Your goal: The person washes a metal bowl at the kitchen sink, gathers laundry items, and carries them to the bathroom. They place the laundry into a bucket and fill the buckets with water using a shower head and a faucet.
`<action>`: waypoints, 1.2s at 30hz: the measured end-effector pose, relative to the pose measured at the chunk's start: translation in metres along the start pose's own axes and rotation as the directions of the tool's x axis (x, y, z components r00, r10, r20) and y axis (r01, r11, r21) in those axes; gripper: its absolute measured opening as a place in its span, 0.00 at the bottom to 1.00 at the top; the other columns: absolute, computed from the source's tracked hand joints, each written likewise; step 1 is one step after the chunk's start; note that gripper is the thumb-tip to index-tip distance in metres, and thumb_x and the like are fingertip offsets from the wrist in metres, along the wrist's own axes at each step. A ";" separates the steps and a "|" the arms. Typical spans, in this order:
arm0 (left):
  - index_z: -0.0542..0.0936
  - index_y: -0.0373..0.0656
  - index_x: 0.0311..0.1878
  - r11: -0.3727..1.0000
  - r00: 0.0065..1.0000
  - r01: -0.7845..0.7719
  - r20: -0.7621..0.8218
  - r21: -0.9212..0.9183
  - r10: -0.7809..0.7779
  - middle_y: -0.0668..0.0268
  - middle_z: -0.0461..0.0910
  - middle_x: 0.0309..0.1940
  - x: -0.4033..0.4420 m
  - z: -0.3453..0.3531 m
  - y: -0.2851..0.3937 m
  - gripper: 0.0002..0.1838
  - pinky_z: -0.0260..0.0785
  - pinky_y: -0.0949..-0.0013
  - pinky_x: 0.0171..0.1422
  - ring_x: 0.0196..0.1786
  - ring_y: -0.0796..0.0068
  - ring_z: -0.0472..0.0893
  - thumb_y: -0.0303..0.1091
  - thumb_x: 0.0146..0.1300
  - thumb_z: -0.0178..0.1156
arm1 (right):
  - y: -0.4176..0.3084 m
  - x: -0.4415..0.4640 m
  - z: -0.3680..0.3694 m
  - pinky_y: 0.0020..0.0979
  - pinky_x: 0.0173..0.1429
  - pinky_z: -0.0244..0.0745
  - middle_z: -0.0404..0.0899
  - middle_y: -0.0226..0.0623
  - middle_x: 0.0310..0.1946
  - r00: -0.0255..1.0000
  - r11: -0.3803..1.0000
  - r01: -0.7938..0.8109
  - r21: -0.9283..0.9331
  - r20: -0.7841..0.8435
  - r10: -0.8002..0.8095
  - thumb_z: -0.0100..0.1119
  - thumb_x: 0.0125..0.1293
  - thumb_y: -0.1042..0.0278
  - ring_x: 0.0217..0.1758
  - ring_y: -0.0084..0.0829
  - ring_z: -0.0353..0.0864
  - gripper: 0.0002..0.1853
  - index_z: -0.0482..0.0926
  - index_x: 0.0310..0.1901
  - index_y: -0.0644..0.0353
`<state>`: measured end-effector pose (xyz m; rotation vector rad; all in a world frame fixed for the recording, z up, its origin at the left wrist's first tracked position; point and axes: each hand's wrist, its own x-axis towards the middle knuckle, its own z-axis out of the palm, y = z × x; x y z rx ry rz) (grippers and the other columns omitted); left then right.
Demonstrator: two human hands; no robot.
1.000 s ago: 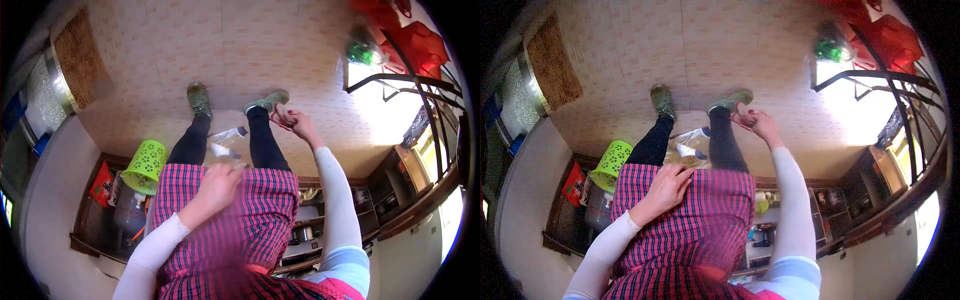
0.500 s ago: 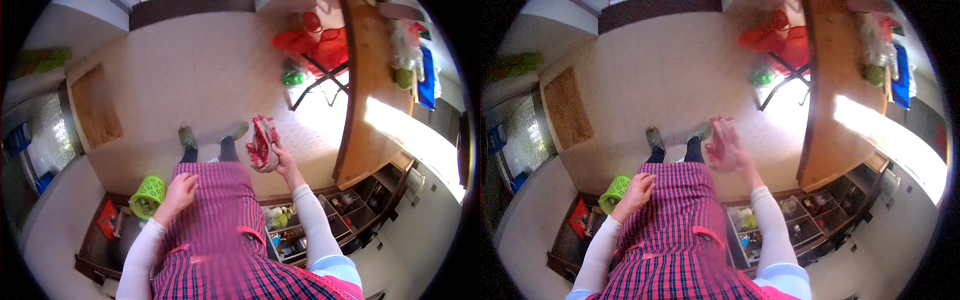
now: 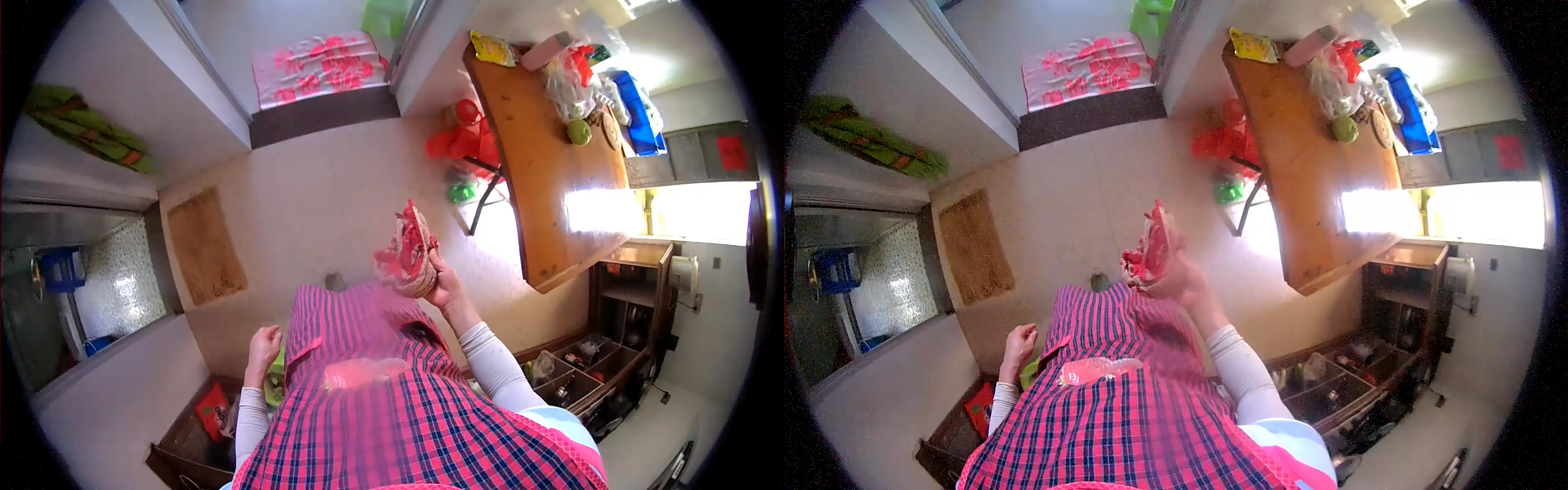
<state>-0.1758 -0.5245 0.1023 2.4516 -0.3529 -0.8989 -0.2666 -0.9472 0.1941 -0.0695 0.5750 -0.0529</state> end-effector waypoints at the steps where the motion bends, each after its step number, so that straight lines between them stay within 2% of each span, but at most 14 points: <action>1: 0.79 0.40 0.44 1.000 1.000 0.001 -0.001 -0.001 -0.001 0.54 0.78 0.35 0.000 0.000 -0.001 0.15 0.71 0.61 0.45 0.39 0.58 0.78 0.37 0.55 0.58 | -0.001 -0.002 0.004 0.48 0.63 0.63 0.64 0.39 0.61 1.000 1.000 0.007 -0.015 0.024 -0.007 0.40 0.70 0.60 0.61 0.39 0.67 0.23 0.55 0.65 0.52; 5: 0.79 0.39 0.43 1.000 1.000 -0.014 -0.017 -0.014 0.014 0.53 0.78 0.36 0.013 0.000 -0.004 0.16 0.71 0.61 0.46 0.39 0.57 0.79 0.38 0.54 0.58 | 0.007 -0.004 0.033 0.43 0.68 0.55 0.54 0.33 0.66 0.983 0.882 0.184 -0.435 0.068 -0.172 0.38 0.70 0.58 0.67 0.37 0.57 0.25 0.51 0.67 0.49; 13: 0.80 0.39 0.43 0.996 0.994 -0.079 -0.079 -0.037 0.076 0.51 0.79 0.36 0.054 0.017 0.043 0.17 0.71 0.62 0.47 0.40 0.56 0.79 0.39 0.53 0.56 | -0.020 -0.003 0.051 0.35 0.67 0.58 0.56 0.35 0.65 0.982 0.841 0.185 -0.509 0.128 -0.139 0.42 0.67 0.73 0.65 0.32 0.61 0.26 0.52 0.67 0.57; 14: 0.80 0.39 0.43 0.996 0.995 -0.080 -0.060 -0.037 0.078 0.51 0.79 0.36 0.060 0.020 0.052 0.17 0.72 0.62 0.47 0.40 0.56 0.79 0.39 0.53 0.56 | -0.022 -0.003 0.053 0.29 0.58 0.67 0.70 0.33 0.54 0.959 0.760 0.281 -0.586 0.137 -0.249 0.48 0.66 0.70 0.55 0.27 0.71 0.19 0.66 0.59 0.62; 18: 0.80 0.40 0.43 0.995 0.997 -0.076 -0.013 -0.070 0.075 0.51 0.79 0.38 0.086 0.035 0.093 0.17 0.71 0.63 0.49 0.42 0.57 0.80 0.40 0.54 0.56 | -0.053 -0.014 0.054 0.24 0.54 0.67 0.76 0.35 0.47 0.951 0.244 0.158 -0.957 0.080 -0.299 0.45 0.60 0.79 0.53 0.27 0.71 0.19 0.74 0.53 0.59; 19: 0.80 0.40 0.44 0.993 0.997 -0.075 -0.003 -0.096 0.075 0.51 0.79 0.38 0.092 0.042 0.098 0.17 0.71 0.64 0.49 0.43 0.57 0.80 0.40 0.54 0.56 | -0.061 -0.015 0.055 0.26 0.55 0.66 0.76 0.35 0.47 0.905 0.013 0.281 -0.960 0.260 -0.338 0.46 0.59 0.78 0.54 0.29 0.71 0.19 0.74 0.53 0.57; 21: 0.79 0.40 0.44 0.990 0.998 -0.039 0.039 -0.136 0.044 0.51 0.79 0.39 0.107 0.060 0.096 0.18 0.70 0.64 0.51 0.45 0.58 0.79 0.41 0.55 0.56 | -0.079 -0.016 0.055 0.30 0.57 0.64 0.77 0.37 0.46 0.745 -0.441 0.455 -0.774 0.602 -0.287 0.49 0.58 0.78 0.56 0.34 0.70 0.20 0.74 0.53 0.53; 22: 0.79 0.40 0.44 0.990 0.998 -0.033 0.049 -0.140 0.040 0.52 0.79 0.39 0.111 0.068 0.094 0.18 0.70 0.64 0.52 0.45 0.58 0.79 0.42 0.56 0.56 | -0.086 -0.016 0.040 0.39 0.61 0.58 0.74 0.38 0.50 0.736 -0.728 0.235 -0.644 0.607 -0.300 0.52 0.55 0.77 0.60 0.40 0.67 0.19 0.76 0.51 0.52; 25: 0.79 0.40 0.44 0.993 0.998 -0.037 0.053 -0.111 0.043 0.53 0.79 0.40 0.110 0.077 0.110 0.18 0.70 0.64 0.52 0.46 0.57 0.79 0.42 0.56 0.56 | -0.108 -0.036 0.074 0.41 0.52 0.61 0.78 0.31 0.46 0.616 -0.875 0.253 -0.412 0.766 -0.183 0.59 0.52 0.69 0.55 0.35 0.71 0.19 0.78 0.48 0.49; 26: 0.80 0.41 0.44 0.991 0.998 -0.029 0.053 -0.131 0.036 0.53 0.79 0.40 0.108 0.084 0.110 0.17 0.70 0.64 0.51 0.46 0.57 0.79 0.42 0.56 0.55 | -0.118 -0.035 0.093 0.35 0.53 0.67 0.80 0.36 0.38 0.608 -0.758 0.443 -0.478 0.782 -0.139 0.52 0.59 0.74 0.49 0.35 0.77 0.12 0.78 0.45 0.60; 29: 0.80 0.43 0.42 0.993 0.998 -0.048 0.032 -0.103 0.052 0.54 0.80 0.38 0.096 0.086 0.122 0.16 0.70 0.64 0.49 0.44 0.59 0.80 0.42 0.55 0.55 | -0.124 -0.046 0.116 0.27 0.46 0.70 0.80 0.36 0.35 0.764 -0.337 0.399 -0.853 0.513 -0.393 0.51 0.62 0.75 0.41 0.25 0.76 0.10 0.77 0.44 0.62; 31: 0.80 0.42 0.42 0.983 0.999 0.028 0.051 -0.180 -0.019 0.54 0.81 0.35 0.096 0.094 0.119 0.17 0.71 0.67 0.47 0.40 0.62 0.81 0.43 0.54 0.56 | -0.132 -0.037 0.112 0.23 0.47 0.69 0.80 0.33 0.38 0.773 0.072 0.550 -0.832 0.474 -0.423 0.49 0.64 0.75 0.41 0.20 0.74 0.11 0.76 0.47 0.64; 33: 0.80 0.39 0.42 0.935 0.997 0.051 0.067 -0.352 -0.029 0.55 0.82 0.34 0.095 0.088 0.134 0.18 0.72 0.69 0.45 0.38 0.67 0.81 0.42 0.55 0.57 | -0.143 -0.012 0.094 0.23 0.51 0.68 0.78 0.28 0.40 0.771 0.057 0.536 -0.842 0.461 -0.439 0.48 0.65 0.74 0.45 0.20 0.73 0.12 0.74 0.49 0.64; 36: 0.78 0.36 0.48 0.831 0.996 0.026 0.081 -0.555 0.023 0.62 0.81 0.39 0.087 0.063 0.189 0.20 0.70 0.73 0.46 0.40 0.76 0.78 0.40 0.58 0.60 | -0.143 -0.011 0.116 0.23 0.54 0.66 0.76 0.27 0.45 0.849 0.520 0.513 -0.683 0.494 -0.189 0.49 0.65 0.73 0.49 0.20 0.71 0.14 0.73 0.52 0.62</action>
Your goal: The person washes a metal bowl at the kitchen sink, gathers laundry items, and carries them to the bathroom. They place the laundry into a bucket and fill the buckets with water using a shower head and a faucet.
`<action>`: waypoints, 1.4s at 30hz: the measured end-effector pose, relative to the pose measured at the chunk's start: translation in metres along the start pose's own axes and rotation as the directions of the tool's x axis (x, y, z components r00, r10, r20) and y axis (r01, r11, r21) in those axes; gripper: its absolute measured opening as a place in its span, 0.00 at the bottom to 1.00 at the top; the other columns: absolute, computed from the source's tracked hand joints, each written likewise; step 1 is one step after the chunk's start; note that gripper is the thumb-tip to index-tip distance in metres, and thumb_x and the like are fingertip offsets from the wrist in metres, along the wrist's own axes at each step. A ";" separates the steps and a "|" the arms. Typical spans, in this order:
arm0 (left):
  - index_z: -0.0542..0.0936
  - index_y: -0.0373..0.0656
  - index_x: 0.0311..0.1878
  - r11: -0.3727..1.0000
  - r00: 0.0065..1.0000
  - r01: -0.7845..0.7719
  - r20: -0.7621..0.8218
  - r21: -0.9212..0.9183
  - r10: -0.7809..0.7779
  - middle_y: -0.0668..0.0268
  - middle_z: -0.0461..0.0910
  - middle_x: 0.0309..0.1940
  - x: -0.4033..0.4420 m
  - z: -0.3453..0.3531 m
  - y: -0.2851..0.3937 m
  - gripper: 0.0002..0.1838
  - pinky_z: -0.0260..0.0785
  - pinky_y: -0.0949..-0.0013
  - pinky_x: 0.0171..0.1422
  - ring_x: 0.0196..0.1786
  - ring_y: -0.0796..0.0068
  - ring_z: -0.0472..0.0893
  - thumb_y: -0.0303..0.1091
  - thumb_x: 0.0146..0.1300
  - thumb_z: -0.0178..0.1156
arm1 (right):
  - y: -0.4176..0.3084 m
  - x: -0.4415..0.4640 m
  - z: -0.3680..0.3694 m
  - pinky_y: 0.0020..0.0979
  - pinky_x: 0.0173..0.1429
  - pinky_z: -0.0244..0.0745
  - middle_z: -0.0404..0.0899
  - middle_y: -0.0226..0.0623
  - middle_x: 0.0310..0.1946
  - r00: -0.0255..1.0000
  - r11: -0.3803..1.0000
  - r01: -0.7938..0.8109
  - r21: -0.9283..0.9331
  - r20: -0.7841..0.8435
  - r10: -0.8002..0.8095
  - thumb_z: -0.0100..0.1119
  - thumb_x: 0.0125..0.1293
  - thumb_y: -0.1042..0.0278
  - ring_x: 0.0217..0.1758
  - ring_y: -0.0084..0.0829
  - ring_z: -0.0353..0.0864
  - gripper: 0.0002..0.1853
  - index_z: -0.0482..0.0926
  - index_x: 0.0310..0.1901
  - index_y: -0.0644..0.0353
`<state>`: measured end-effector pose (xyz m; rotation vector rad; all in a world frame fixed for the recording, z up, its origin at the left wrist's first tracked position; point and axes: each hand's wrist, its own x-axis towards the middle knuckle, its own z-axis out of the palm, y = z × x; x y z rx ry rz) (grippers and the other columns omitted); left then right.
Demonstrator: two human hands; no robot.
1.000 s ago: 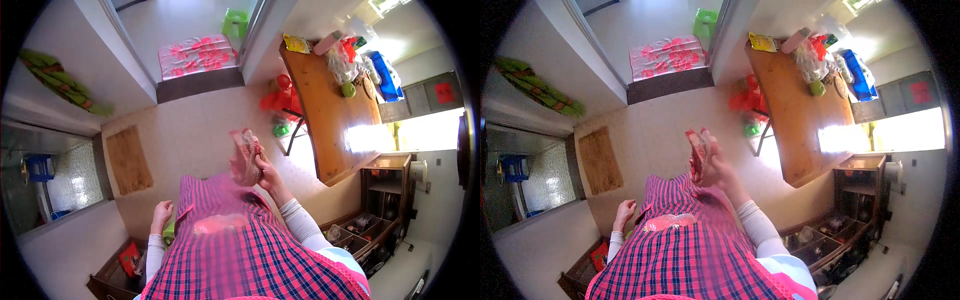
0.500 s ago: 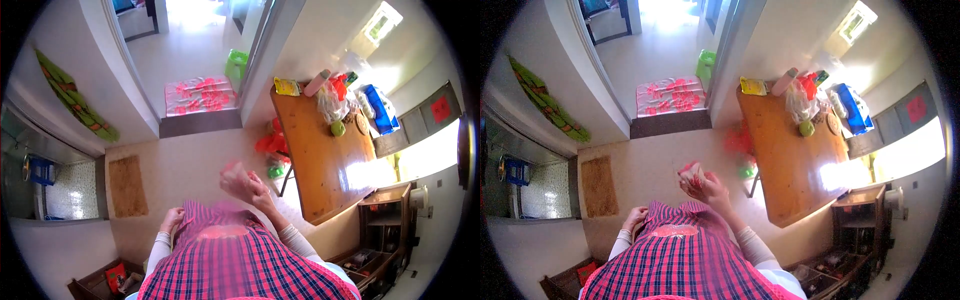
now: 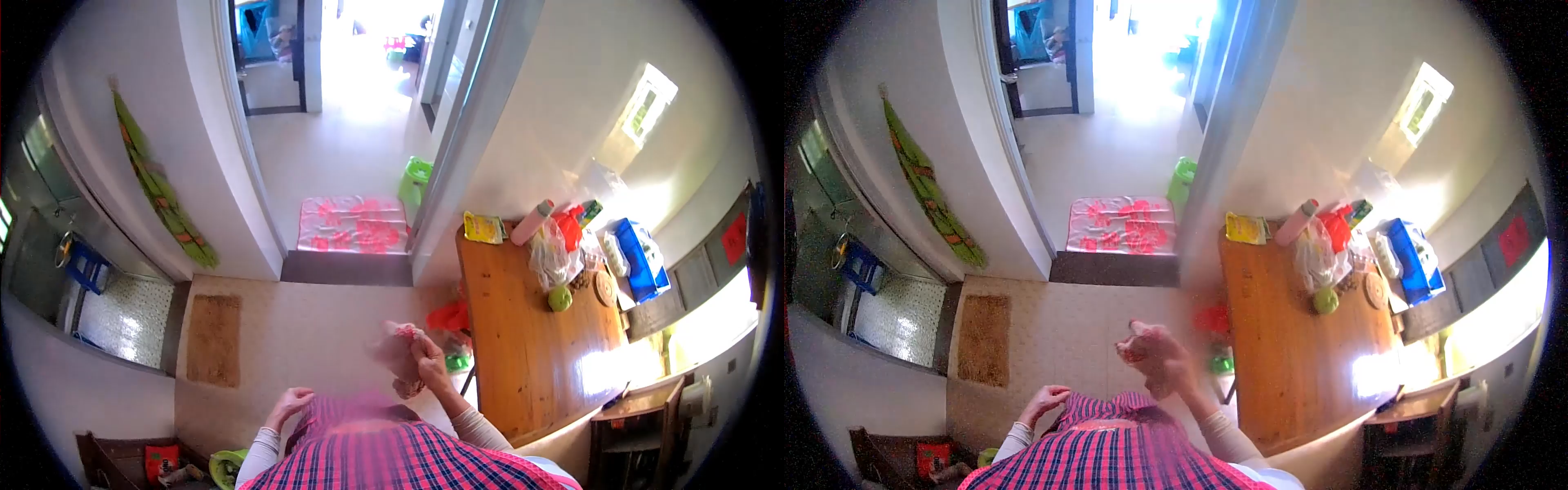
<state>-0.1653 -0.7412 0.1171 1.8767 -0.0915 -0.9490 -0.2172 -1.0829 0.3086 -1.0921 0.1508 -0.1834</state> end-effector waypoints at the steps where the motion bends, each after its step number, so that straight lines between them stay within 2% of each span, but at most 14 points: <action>1: 0.77 0.35 0.50 0.998 0.999 -0.044 0.016 -0.049 0.045 0.63 0.80 0.39 -0.003 0.004 0.023 0.20 0.69 0.74 0.47 0.40 0.78 0.77 0.39 0.58 0.60 | 0.003 0.006 0.004 0.23 0.55 0.66 0.75 0.27 0.46 0.999 0.999 -0.039 -0.020 -0.006 0.039 0.50 0.65 0.73 0.50 0.21 0.70 0.15 0.72 0.53 0.62; 4: 0.72 0.39 0.56 0.978 0.972 -0.112 0.184 -0.176 0.144 0.64 0.76 0.50 -0.011 0.019 0.099 0.26 0.68 0.72 0.51 0.49 0.77 0.74 0.41 0.56 0.63 | 0.035 0.016 0.014 0.25 0.57 0.66 0.74 0.30 0.49 0.993 0.989 -0.119 -0.084 0.017 0.121 0.51 0.65 0.71 0.52 0.23 0.70 0.17 0.70 0.56 0.62; 7: 0.61 0.41 0.64 0.963 0.966 -0.253 0.084 0.090 0.246 0.65 0.70 0.56 -0.028 0.033 0.160 0.38 0.67 0.70 0.54 0.53 0.74 0.72 0.41 0.52 0.67 | 0.069 0.033 0.022 0.26 0.57 0.66 0.74 0.31 0.48 0.979 0.984 -0.167 -0.061 0.110 0.173 0.50 0.66 0.69 0.51 0.24 0.71 0.18 0.69 0.57 0.61; 10: 0.52 0.43 0.67 0.882 0.876 -0.470 -0.138 -0.029 0.462 0.64 0.66 0.58 -0.027 0.046 0.162 0.48 0.67 0.69 0.56 0.55 0.71 0.71 0.38 0.47 0.71 | 0.066 0.037 0.055 0.25 0.56 0.65 0.74 0.30 0.47 0.955 0.953 -0.284 0.106 0.121 0.271 0.51 0.67 0.67 0.50 0.22 0.70 0.18 0.69 0.56 0.63; 13: 0.49 0.44 0.68 0.828 0.833 -0.542 -0.226 -0.145 0.505 0.64 0.66 0.57 -0.020 0.034 0.142 0.50 0.66 0.68 0.58 0.56 0.71 0.70 0.34 0.45 0.72 | 0.059 0.038 0.086 0.24 0.55 0.66 0.74 0.29 0.46 0.953 0.975 -0.221 -0.014 0.211 0.219 0.52 0.66 0.65 0.49 0.21 0.70 0.18 0.70 0.55 0.63; 14: 0.54 0.42 0.65 0.750 0.799 -0.597 -0.295 -0.283 0.524 0.64 0.67 0.56 -0.023 0.030 0.146 0.46 0.67 0.67 0.56 0.55 0.72 0.70 0.32 0.46 0.71 | 0.059 0.036 0.096 0.24 0.53 0.67 0.74 0.28 0.45 0.966 0.984 -0.146 -0.100 0.198 0.164 0.53 0.65 0.65 0.48 0.20 0.69 0.17 0.71 0.54 0.64; 17: 0.59 0.39 0.62 0.791 0.831 -0.508 -0.434 -0.340 0.347 0.64 0.69 0.55 -0.029 0.009 0.128 0.41 0.67 0.68 0.55 0.55 0.72 0.71 0.29 0.45 0.71 | 0.067 0.044 0.112 0.24 0.51 0.68 0.75 0.26 0.42 0.919 0.970 -0.108 -0.220 0.349 0.182 0.55 0.64 0.67 0.48 0.18 0.68 0.14 0.73 0.49 0.63; 18: 0.62 0.38 0.59 0.734 0.830 -0.531 -0.435 -0.423 0.350 0.67 0.69 0.51 -0.035 -0.001 0.135 0.34 0.67 0.73 0.55 0.54 0.77 0.70 0.23 0.47 0.65 | 0.070 0.048 0.119 0.25 0.50 0.68 0.75 0.29 0.41 0.923 0.954 0.012 -0.300 0.370 0.105 0.56 0.63 0.67 0.46 0.21 0.70 0.13 0.74 0.46 0.63; 21: 0.63 0.39 0.58 0.554 0.744 -0.665 -0.509 -0.501 0.433 0.66 0.69 0.51 -0.038 -0.029 0.117 0.32 0.68 0.70 0.56 0.54 0.74 0.71 0.19 0.48 0.61 | 0.082 0.061 0.150 0.29 0.45 0.70 0.77 0.38 0.37 0.882 0.788 0.362 -0.498 0.457 -0.117 0.60 0.58 0.69 0.39 0.29 0.75 0.08 0.76 0.38 0.62; 24: 0.67 0.39 0.55 0.504 0.748 -0.654 -0.580 -0.564 0.322 0.65 0.71 0.49 -0.050 -0.065 0.109 0.30 0.68 0.69 0.56 0.53 0.72 0.72 0.16 0.45 0.61 | 0.080 0.071 0.191 0.33 0.45 0.70 0.76 0.43 0.38 0.855 0.688 0.452 -0.567 0.496 -0.153 0.61 0.57 0.69 0.38 0.38 0.76 0.09 0.77 0.38 0.61; 30: 0.70 0.40 0.49 0.540 0.701 -0.685 -0.646 -0.489 0.303 0.66 0.74 0.45 -0.082 -0.155 0.076 0.26 0.68 0.69 0.52 0.49 0.74 0.73 0.18 0.43 0.64 | 0.118 0.087 0.275 0.34 0.44 0.72 0.77 0.42 0.38 0.802 0.767 0.421 -0.485 0.593 -0.066 0.60 0.57 0.70 0.39 0.41 0.76 0.10 0.77 0.40 0.61; 33: 0.70 0.40 0.50 0.573 0.692 -0.673 -0.672 -0.467 0.265 0.67 0.73 0.46 -0.099 -0.195 0.053 0.25 0.68 0.71 0.51 0.49 0.75 0.73 0.20 0.45 0.63 | 0.138 0.093 0.325 0.33 0.44 0.73 0.78 0.42 0.37 0.764 0.743 0.497 -0.449 0.632 -0.130 0.60 0.56 0.71 0.40 0.41 0.78 0.10 0.77 0.41 0.62; 36: 0.70 0.40 0.51 0.489 0.681 -0.690 -0.707 -0.534 0.190 0.69 0.73 0.46 -0.121 -0.232 0.040 0.23 0.67 0.72 0.50 0.49 0.77 0.72 0.22 0.49 0.61 | 0.181 0.104 0.360 0.34 0.46 0.72 0.78 0.43 0.39 0.761 0.792 0.438 -0.426 0.645 -0.074 0.60 0.56 0.72 0.44 0.41 0.78 0.11 0.77 0.42 0.62; 42: 0.71 0.40 0.49 0.542 0.583 -0.692 -0.812 -0.476 0.031 0.69 0.72 0.45 -0.129 -0.287 -0.032 0.15 0.64 0.76 0.52 0.48 0.80 0.70 0.21 0.58 0.53 | 0.192 0.130 0.435 0.35 0.53 0.70 0.77 0.44 0.44 0.710 0.878 0.378 -0.292 0.700 -0.073 0.60 0.56 0.72 0.51 0.41 0.75 0.13 0.77 0.44 0.64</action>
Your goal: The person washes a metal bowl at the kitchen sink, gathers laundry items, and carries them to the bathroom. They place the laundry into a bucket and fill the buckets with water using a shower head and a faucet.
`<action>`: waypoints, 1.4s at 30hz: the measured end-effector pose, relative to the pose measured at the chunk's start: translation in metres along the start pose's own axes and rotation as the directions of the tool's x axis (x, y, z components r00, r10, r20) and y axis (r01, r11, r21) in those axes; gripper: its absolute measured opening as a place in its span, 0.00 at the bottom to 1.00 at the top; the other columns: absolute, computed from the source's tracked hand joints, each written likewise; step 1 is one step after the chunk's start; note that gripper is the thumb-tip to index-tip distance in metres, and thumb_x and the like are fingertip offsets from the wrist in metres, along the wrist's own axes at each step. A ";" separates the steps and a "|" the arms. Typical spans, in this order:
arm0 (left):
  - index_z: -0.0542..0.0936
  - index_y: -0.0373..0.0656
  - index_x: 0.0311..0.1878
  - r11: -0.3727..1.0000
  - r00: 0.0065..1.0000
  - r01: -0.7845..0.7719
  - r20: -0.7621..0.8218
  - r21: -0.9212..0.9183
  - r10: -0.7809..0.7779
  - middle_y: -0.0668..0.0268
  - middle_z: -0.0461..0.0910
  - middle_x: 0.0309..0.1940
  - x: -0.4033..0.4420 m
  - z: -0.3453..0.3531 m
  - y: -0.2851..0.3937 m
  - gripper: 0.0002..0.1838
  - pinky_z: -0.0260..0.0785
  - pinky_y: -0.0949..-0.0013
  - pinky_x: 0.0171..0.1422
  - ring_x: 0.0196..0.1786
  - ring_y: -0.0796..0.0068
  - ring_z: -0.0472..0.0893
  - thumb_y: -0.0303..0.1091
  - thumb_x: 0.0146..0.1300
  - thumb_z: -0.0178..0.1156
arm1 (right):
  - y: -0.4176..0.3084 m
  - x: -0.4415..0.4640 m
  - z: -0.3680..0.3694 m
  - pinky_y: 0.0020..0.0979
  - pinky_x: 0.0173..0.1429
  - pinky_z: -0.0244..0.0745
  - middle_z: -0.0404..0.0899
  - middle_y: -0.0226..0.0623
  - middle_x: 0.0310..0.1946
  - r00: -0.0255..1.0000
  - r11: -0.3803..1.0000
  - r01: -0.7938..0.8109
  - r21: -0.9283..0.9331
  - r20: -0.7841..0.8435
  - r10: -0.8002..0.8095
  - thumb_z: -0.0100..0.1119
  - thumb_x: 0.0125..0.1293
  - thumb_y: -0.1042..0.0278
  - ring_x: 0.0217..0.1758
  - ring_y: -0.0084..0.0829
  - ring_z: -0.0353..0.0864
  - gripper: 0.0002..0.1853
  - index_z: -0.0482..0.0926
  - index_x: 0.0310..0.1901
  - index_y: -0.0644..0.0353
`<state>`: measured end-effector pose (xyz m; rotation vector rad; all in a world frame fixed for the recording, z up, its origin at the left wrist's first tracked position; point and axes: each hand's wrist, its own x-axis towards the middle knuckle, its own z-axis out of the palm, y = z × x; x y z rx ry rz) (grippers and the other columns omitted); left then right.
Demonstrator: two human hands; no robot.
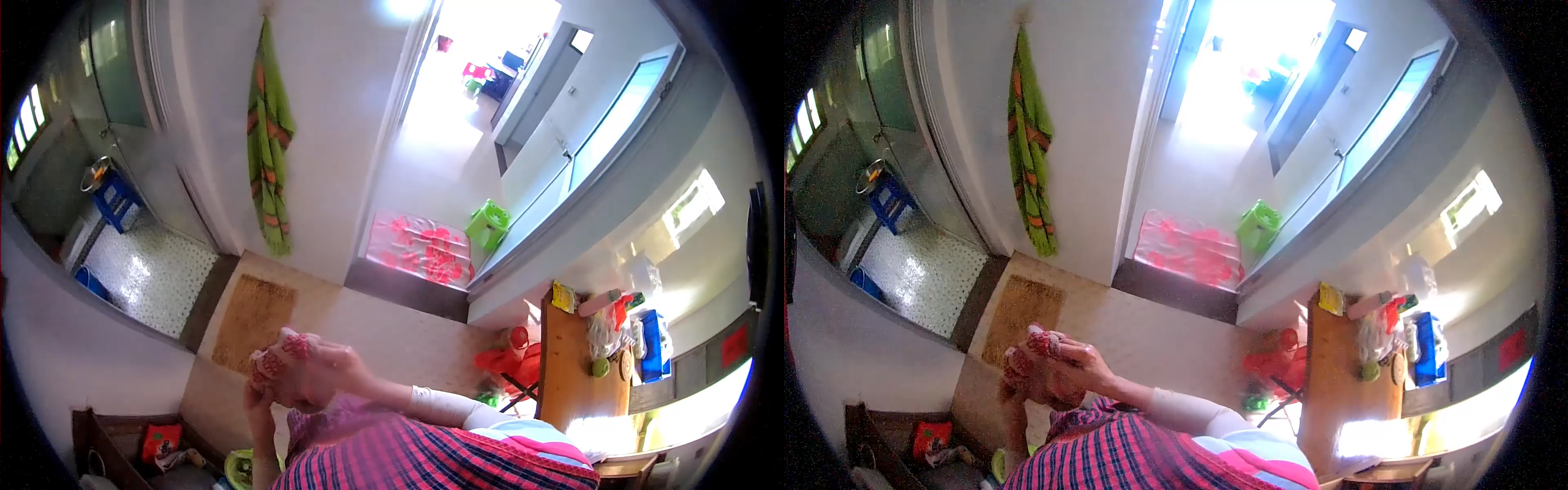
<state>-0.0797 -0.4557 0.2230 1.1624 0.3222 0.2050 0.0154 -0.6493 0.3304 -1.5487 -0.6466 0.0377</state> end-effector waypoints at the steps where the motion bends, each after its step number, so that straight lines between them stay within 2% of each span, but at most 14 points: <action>1: 0.71 0.40 0.49 1.000 1.000 -0.004 -0.017 0.020 0.004 0.69 0.72 0.45 0.007 -0.005 0.001 0.14 0.63 0.76 0.52 0.48 0.79 0.70 0.22 0.59 0.52 | 0.003 0.011 0.003 0.34 0.53 0.69 0.77 0.44 0.45 0.999 1.000 -0.010 0.019 0.031 0.010 0.59 0.56 0.72 0.52 0.41 0.74 0.13 0.77 0.45 0.64; 4: 0.71 0.39 0.49 0.997 0.998 0.000 -0.063 0.075 0.005 0.70 0.72 0.44 0.033 -0.016 0.008 0.12 0.62 0.75 0.52 0.47 0.79 0.70 0.24 0.62 0.51 | 0.015 0.045 0.009 0.33 0.53 0.69 0.76 0.44 0.44 0.994 0.987 -0.072 0.141 0.094 0.059 0.58 0.57 0.73 0.51 0.39 0.74 0.13 0.77 0.45 0.64; 7: 0.64 0.39 0.62 1.000 1.000 -0.020 0.000 0.004 0.020 0.61 0.67 0.59 0.070 -0.037 -0.007 0.23 0.64 0.68 0.57 0.58 0.70 0.67 0.34 0.65 0.53 | 0.031 0.082 0.018 0.34 0.50 0.70 0.76 0.45 0.41 0.994 0.998 -0.016 0.056 0.106 0.010 0.58 0.57 0.73 0.46 0.40 0.75 0.10 0.77 0.41 0.66; 13: 0.72 0.37 0.53 0.972 0.990 0.060 -0.135 0.226 -0.029 0.65 0.74 0.48 0.157 -0.036 0.026 0.17 0.65 0.74 0.50 0.48 0.77 0.71 0.29 0.61 0.56 | 0.067 0.174 0.028 0.34 0.41 0.70 0.74 0.46 0.32 0.971 0.998 0.065 -0.020 0.233 -0.058 0.59 0.57 0.70 0.36 0.41 0.75 0.08 0.75 0.34 0.66; 16: 0.71 0.38 0.56 0.946 0.979 0.110 -0.200 0.305 -0.049 0.65 0.75 0.46 0.197 -0.047 0.032 0.20 0.67 0.73 0.47 0.46 0.76 0.72 0.30 0.60 0.57 | 0.077 0.226 0.031 0.31 0.39 0.70 0.75 0.45 0.31 0.846 0.964 -0.046 -0.262 0.502 0.177 0.58 0.58 0.70 0.35 0.39 0.75 0.07 0.76 0.35 0.65; 20: 0.70 0.39 0.58 0.859 0.963 0.130 -0.269 0.495 0.009 0.61 0.76 0.46 0.239 -0.064 0.051 0.20 0.68 0.74 0.47 0.46 0.74 0.74 0.29 0.61 0.56 | 0.102 0.284 0.054 0.33 0.35 0.71 0.76 0.41 0.29 0.870 0.999 0.012 -0.053 0.492 0.016 0.59 0.58 0.60 0.33 0.31 0.77 0.11 0.78 0.33 0.60; 21: 0.71 0.38 0.57 0.941 0.962 0.104 -0.274 0.322 -0.013 0.60 0.76 0.47 0.245 -0.078 0.036 0.19 0.68 0.74 0.49 0.47 0.74 0.75 0.27 0.61 0.53 | 0.112 0.298 0.067 0.32 0.34 0.71 0.77 0.39 0.27 0.884 0.995 0.098 0.034 0.456 -0.102 0.59 0.58 0.60 0.31 0.30 0.76 0.11 0.78 0.32 0.59; 22: 0.71 0.37 0.56 0.989 0.958 0.057 -0.286 0.140 -0.014 0.59 0.76 0.47 0.257 -0.081 0.047 0.18 0.68 0.73 0.50 0.48 0.73 0.75 0.25 0.61 0.51 | 0.114 0.311 0.076 0.31 0.32 0.70 0.77 0.38 0.26 0.867 0.999 0.028 0.022 0.496 -0.035 0.59 0.58 0.61 0.29 0.28 0.76 0.10 0.77 0.30 0.59; 25: 0.73 0.35 0.51 0.937 0.939 0.054 -0.336 0.346 0.069 0.60 0.75 0.48 0.287 -0.078 0.101 0.16 0.67 0.69 0.54 0.51 0.70 0.74 0.20 0.58 0.49 | 0.123 0.354 0.094 0.31 0.39 0.71 0.78 0.41 0.31 0.654 0.979 -0.153 -0.138 0.728 0.205 0.59 0.60 0.65 0.35 0.32 0.76 0.10 0.79 0.40 0.62; 33: 0.74 0.38 0.50 0.800 0.926 0.053 -0.330 0.598 0.186 0.61 0.76 0.47 0.372 -0.233 0.091 0.16 0.69 0.67 0.52 0.48 0.70 0.75 0.18 0.58 0.50 | 0.159 0.456 0.233 0.21 0.31 0.64 0.78 0.32 0.35 0.761 1.000 -0.016 -0.020 0.648 0.025 0.60 0.53 0.80 0.30 0.16 0.69 0.06 0.78 0.35 0.67; 34: 0.75 0.37 0.48 0.882 0.930 0.153 -0.368 0.445 0.024 0.62 0.77 0.46 0.381 -0.253 0.095 0.15 0.68 0.68 0.52 0.49 0.68 0.75 0.19 0.58 0.50 | 0.155 0.471 0.251 0.20 0.31 0.63 0.78 0.31 0.35 0.765 0.999 -0.044 -0.005 0.643 0.037 0.59 0.53 0.80 0.30 0.16 0.68 0.06 0.78 0.35 0.67; 38: 0.75 0.36 0.48 0.900 0.922 0.127 -0.383 0.416 0.047 0.58 0.79 0.42 0.416 -0.300 0.156 0.14 0.69 0.67 0.49 0.46 0.70 0.77 0.21 0.58 0.51 | 0.150 0.534 0.321 0.20 0.31 0.64 0.77 0.28 0.37 0.710 0.994 -0.104 -0.018 0.699 0.087 0.58 0.54 0.80 0.32 0.16 0.68 0.09 0.77 0.38 0.67; 41: 0.74 0.36 0.50 0.656 0.919 0.255 -0.389 0.710 0.064 0.55 0.79 0.42 0.448 -0.337 0.200 0.15 0.70 0.67 0.48 0.45 0.72 0.77 0.22 0.59 0.50 | 0.152 0.573 0.363 0.20 0.34 0.66 0.77 0.28 0.39 0.700 0.992 -0.106 -0.072 0.703 0.126 0.59 0.55 0.80 0.35 0.17 0.70 0.12 0.77 0.43 0.66; 42: 0.75 0.37 0.49 0.810 0.898 0.227 -0.438 0.541 0.042 0.57 0.79 0.43 0.463 -0.346 0.209 0.13 0.69 0.67 0.49 0.45 0.72 0.77 0.23 0.61 0.50 | 0.146 0.587 0.375 0.21 0.37 0.67 0.77 0.28 0.40 0.709 0.980 -0.169 -0.107 0.677 0.197 0.59 0.55 0.79 0.37 0.17 0.71 0.14 0.77 0.45 0.66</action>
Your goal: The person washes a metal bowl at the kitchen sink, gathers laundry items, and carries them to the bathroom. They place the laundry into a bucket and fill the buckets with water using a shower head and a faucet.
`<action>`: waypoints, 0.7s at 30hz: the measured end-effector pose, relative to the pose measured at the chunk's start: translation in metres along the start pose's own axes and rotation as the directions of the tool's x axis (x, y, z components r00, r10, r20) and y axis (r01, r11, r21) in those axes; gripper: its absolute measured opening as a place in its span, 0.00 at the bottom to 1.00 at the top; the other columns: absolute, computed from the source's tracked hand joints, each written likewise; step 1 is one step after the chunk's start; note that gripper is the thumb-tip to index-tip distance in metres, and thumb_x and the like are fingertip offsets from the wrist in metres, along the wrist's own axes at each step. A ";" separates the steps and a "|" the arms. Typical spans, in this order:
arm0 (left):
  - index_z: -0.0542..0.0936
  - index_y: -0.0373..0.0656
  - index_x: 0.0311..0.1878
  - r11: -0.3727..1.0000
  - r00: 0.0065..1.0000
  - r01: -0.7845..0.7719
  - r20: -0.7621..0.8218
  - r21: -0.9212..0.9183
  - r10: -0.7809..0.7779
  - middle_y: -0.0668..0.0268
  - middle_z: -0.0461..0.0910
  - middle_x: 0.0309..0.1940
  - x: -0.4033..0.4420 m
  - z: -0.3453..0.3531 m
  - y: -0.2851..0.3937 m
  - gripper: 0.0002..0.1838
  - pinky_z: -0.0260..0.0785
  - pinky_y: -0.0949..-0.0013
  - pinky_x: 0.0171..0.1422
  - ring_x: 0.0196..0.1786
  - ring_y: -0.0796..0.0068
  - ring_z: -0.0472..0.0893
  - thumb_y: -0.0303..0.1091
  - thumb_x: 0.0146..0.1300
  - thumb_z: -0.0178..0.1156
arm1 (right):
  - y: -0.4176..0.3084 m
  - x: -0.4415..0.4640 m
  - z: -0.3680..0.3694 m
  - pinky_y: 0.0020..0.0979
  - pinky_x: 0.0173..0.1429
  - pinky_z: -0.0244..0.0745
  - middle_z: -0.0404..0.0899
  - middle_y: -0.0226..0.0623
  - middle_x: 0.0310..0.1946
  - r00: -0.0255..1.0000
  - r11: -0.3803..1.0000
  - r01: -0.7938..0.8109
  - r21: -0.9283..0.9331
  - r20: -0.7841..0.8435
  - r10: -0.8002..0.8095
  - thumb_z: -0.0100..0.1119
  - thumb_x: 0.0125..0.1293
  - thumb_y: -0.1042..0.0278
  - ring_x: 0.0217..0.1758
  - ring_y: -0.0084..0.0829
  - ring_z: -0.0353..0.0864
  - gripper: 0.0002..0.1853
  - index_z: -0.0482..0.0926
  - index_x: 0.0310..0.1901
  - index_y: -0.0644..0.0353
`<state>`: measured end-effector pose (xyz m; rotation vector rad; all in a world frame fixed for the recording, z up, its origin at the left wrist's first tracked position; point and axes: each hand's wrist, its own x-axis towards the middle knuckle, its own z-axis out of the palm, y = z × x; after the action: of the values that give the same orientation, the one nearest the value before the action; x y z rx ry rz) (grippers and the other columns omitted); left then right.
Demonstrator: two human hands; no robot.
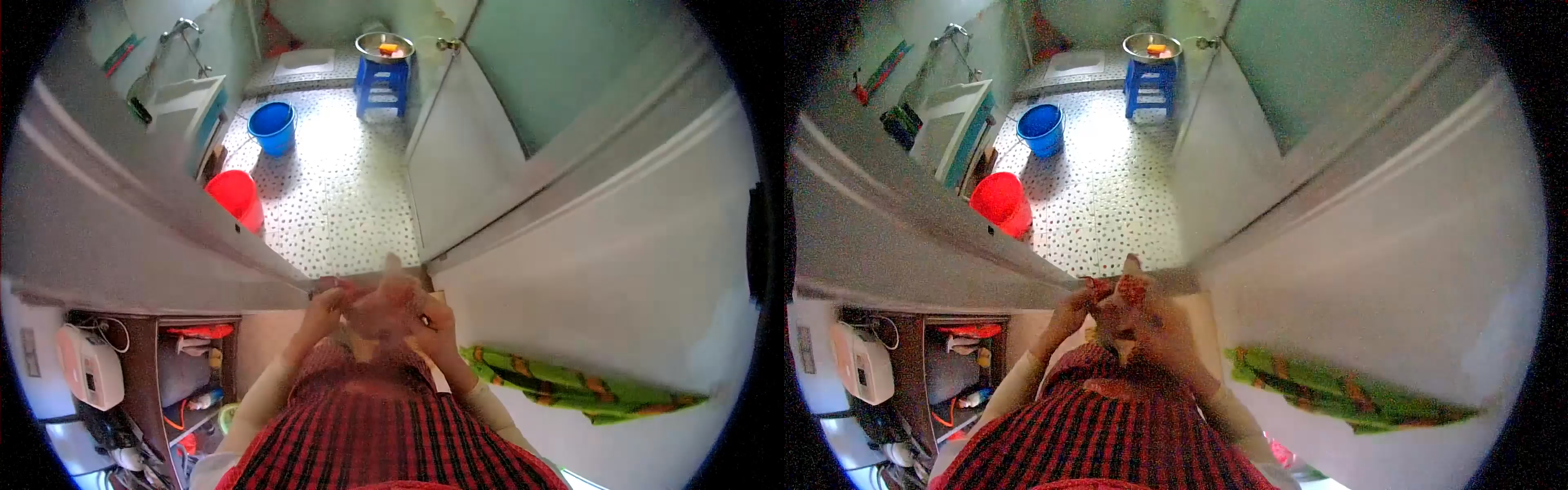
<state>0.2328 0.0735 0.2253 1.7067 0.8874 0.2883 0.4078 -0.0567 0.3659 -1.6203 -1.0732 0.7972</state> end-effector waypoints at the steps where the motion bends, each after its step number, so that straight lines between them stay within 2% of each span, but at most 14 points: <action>1: 0.76 0.37 0.46 0.986 0.999 -0.002 -0.033 -0.169 -0.004 0.62 0.78 0.40 0.015 -0.006 0.002 0.11 0.69 0.69 0.49 0.44 0.74 0.76 0.25 0.61 0.51 | -0.010 0.020 0.001 0.21 0.41 0.68 0.77 0.28 0.41 0.998 0.997 -0.038 0.065 -0.043 0.041 0.59 0.55 0.79 0.40 0.18 0.72 0.15 0.77 0.46 0.66; 3: 0.78 0.39 0.41 0.874 0.994 -0.040 -0.106 -0.484 -0.013 0.72 0.77 0.35 0.049 -0.019 0.016 0.07 0.67 0.73 0.48 0.41 0.80 0.74 0.28 0.62 0.54 | -0.025 0.061 0.000 0.22 0.47 0.68 0.78 0.30 0.42 0.989 0.968 -0.102 0.230 -0.084 0.124 0.60 0.56 0.78 0.44 0.19 0.73 0.17 0.76 0.49 0.66; 4: 0.76 0.38 0.47 0.856 0.993 -0.067 -0.117 -0.512 0.007 0.65 0.77 0.42 0.062 -0.030 0.031 0.11 0.68 0.70 0.50 0.46 0.75 0.75 0.30 0.64 0.53 | -0.030 0.081 -0.002 0.23 0.49 0.68 0.78 0.31 0.43 0.984 0.938 -0.129 0.322 -0.077 0.162 0.59 0.56 0.78 0.46 0.20 0.73 0.17 0.76 0.49 0.66; 5: 0.76 0.38 0.47 0.843 0.985 -0.120 -0.172 -0.525 0.033 0.66 0.77 0.41 0.098 -0.040 0.032 0.11 0.67 0.70 0.49 0.45 0.76 0.74 0.31 0.64 0.54 | -0.029 0.121 -0.008 0.23 0.50 0.68 0.78 0.32 0.44 0.981 0.901 -0.153 0.405 -0.051 0.190 0.59 0.57 0.78 0.47 0.20 0.73 0.17 0.75 0.50 0.67; 7: 0.76 0.37 0.46 0.818 0.964 -0.207 -0.256 -0.537 0.076 0.67 0.77 0.39 0.138 -0.044 0.027 0.11 0.67 0.71 0.47 0.43 0.78 0.74 0.33 0.64 0.54 | 0.001 0.161 -0.020 0.23 0.50 0.68 0.77 0.33 0.46 0.993 0.942 -0.106 0.318 -0.024 0.120 0.58 0.58 0.77 0.47 0.21 0.73 0.16 0.75 0.50 0.67; 8: 0.77 0.37 0.42 0.770 0.960 -0.221 -0.275 -0.599 0.061 0.70 0.77 0.35 0.153 -0.050 0.041 0.11 0.67 0.74 0.45 0.39 0.81 0.73 0.36 0.64 0.56 | 0.017 0.185 -0.026 0.24 0.51 0.69 0.77 0.33 0.46 0.995 0.962 -0.092 0.257 -0.019 0.100 0.58 0.59 0.77 0.47 0.21 0.73 0.16 0.75 0.50 0.67; 9: 0.77 0.38 0.42 0.781 0.961 -0.190 -0.276 -0.595 0.024 0.69 0.77 0.35 0.168 -0.058 0.054 0.11 0.67 0.74 0.45 0.39 0.81 0.73 0.36 0.64 0.56 | 0.026 0.209 -0.031 0.24 0.51 0.69 0.78 0.33 0.45 0.997 0.978 -0.070 0.197 -0.014 0.074 0.58 0.59 0.77 0.47 0.22 0.73 0.16 0.75 0.50 0.66; 12: 0.76 0.39 0.42 0.777 0.952 -0.114 -0.292 -0.619 -0.092 0.68 0.77 0.37 0.211 -0.072 0.086 0.10 0.67 0.76 0.45 0.38 0.79 0.75 0.36 0.65 0.54 | 0.010 0.273 -0.052 0.24 0.50 0.69 0.78 0.34 0.45 0.996 0.982 -0.082 0.168 0.043 0.076 0.58 0.59 0.76 0.46 0.22 0.74 0.16 0.75 0.50 0.66; 15: 0.74 0.40 0.45 0.539 0.969 -0.125 -0.218 -0.833 -0.113 0.67 0.76 0.39 0.255 -0.069 0.086 0.10 0.68 0.74 0.47 0.41 0.76 0.75 0.35 0.65 0.53 | -0.007 0.328 -0.070 0.24 0.50 0.70 0.78 0.34 0.44 0.989 0.961 -0.139 0.240 0.074 0.124 0.59 0.58 0.76 0.45 0.23 0.75 0.17 0.75 0.51 0.67; 16: 0.72 0.40 0.48 0.604 0.977 -0.096 -0.191 -0.791 -0.095 0.66 0.75 0.41 0.272 -0.071 0.084 0.12 0.68 0.71 0.49 0.43 0.75 0.75 0.34 0.64 0.52 | 0.005 0.350 -0.075 0.24 0.50 0.70 0.78 0.34 0.44 0.996 0.972 -0.047 0.232 0.079 0.029 0.59 0.58 0.77 0.45 0.23 0.75 0.17 0.75 0.51 0.67; 18: 0.70 0.40 0.53 0.633 0.987 -0.054 -0.137 -0.772 -0.083 0.64 0.75 0.45 0.296 -0.076 0.096 0.18 0.68 0.68 0.52 0.48 0.73 0.74 0.34 0.62 0.56 | 0.047 0.391 -0.078 0.25 0.50 0.70 0.78 0.34 0.44 0.985 0.969 0.122 0.215 0.096 -0.145 0.59 0.57 0.78 0.44 0.23 0.75 0.17 0.75 0.50 0.67; 19: 0.68 0.40 0.56 0.666 0.990 -0.024 -0.111 -0.746 -0.089 0.63 0.75 0.47 0.303 -0.080 0.108 0.23 0.69 0.68 0.52 0.50 0.72 0.74 0.36 0.60 0.59 | 0.057 0.406 -0.077 0.24 0.49 0.71 0.78 0.34 0.44 0.980 0.973 0.121 0.198 0.130 -0.149 0.59 0.57 0.78 0.44 0.23 0.75 0.18 0.75 0.50 0.67; 21: 0.67 0.41 0.57 0.664 0.986 -0.064 -0.150 -0.745 -0.073 0.62 0.74 0.48 0.333 -0.081 0.110 0.25 0.69 0.67 0.53 0.51 0.71 0.74 0.34 0.58 0.61 | 0.064 0.444 -0.077 0.24 0.49 0.71 0.78 0.35 0.43 0.967 0.977 0.127 0.172 0.196 -0.160 0.59 0.56 0.80 0.44 0.23 0.75 0.18 0.75 0.50 0.67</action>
<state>0.4572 0.3509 0.2703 0.9010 0.7376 0.7030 0.6659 0.3159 0.3265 -1.3307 -1.2285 0.9460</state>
